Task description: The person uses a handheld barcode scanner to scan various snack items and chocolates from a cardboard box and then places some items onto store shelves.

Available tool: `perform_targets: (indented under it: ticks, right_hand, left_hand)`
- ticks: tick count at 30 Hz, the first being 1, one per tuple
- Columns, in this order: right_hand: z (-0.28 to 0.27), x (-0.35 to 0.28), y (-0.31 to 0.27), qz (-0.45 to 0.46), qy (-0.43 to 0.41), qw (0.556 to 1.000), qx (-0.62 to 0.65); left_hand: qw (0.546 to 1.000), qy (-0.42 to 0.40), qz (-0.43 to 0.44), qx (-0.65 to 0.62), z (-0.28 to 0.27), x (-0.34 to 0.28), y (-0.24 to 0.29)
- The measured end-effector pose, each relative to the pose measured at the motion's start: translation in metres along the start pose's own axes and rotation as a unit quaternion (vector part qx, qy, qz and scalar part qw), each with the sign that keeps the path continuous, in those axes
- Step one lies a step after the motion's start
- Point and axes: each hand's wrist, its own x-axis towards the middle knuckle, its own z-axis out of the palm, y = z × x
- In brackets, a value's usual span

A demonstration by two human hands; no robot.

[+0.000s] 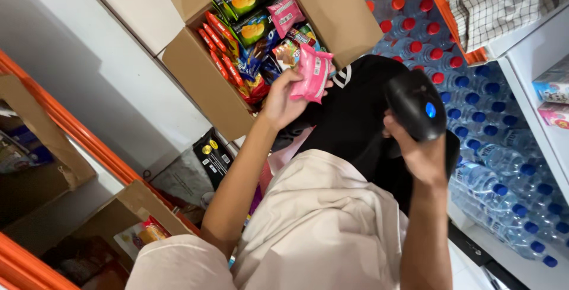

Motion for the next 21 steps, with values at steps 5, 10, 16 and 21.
perform_targets:
  ticks: [5, 10, 16, 21]
  right_hand:
    - [-0.01, -0.01, -0.04, -0.225, -0.043, 0.892, -0.389]
    - [-0.013, -0.019, -0.055, -0.164, -0.144, 0.895, -0.389]
    - [-0.027, -0.043, -0.074, -0.178, -0.108, 0.902, -0.379]
    - [-0.04, -0.06, -0.081, -0.207, -0.106, 0.899, -0.371]
  left_hand:
    - [0.985, -0.105, -0.03, -0.136, 0.045, -0.015, 0.013]
    - [0.981, -0.157, -0.033, -0.106, 0.072, -0.009, 0.004]
    - [0.972, -0.218, -0.079, -0.038, 0.089, -0.018, -0.002]
    - [0.974, -0.189, -0.122, -0.011, 0.107, -0.027, -0.006]
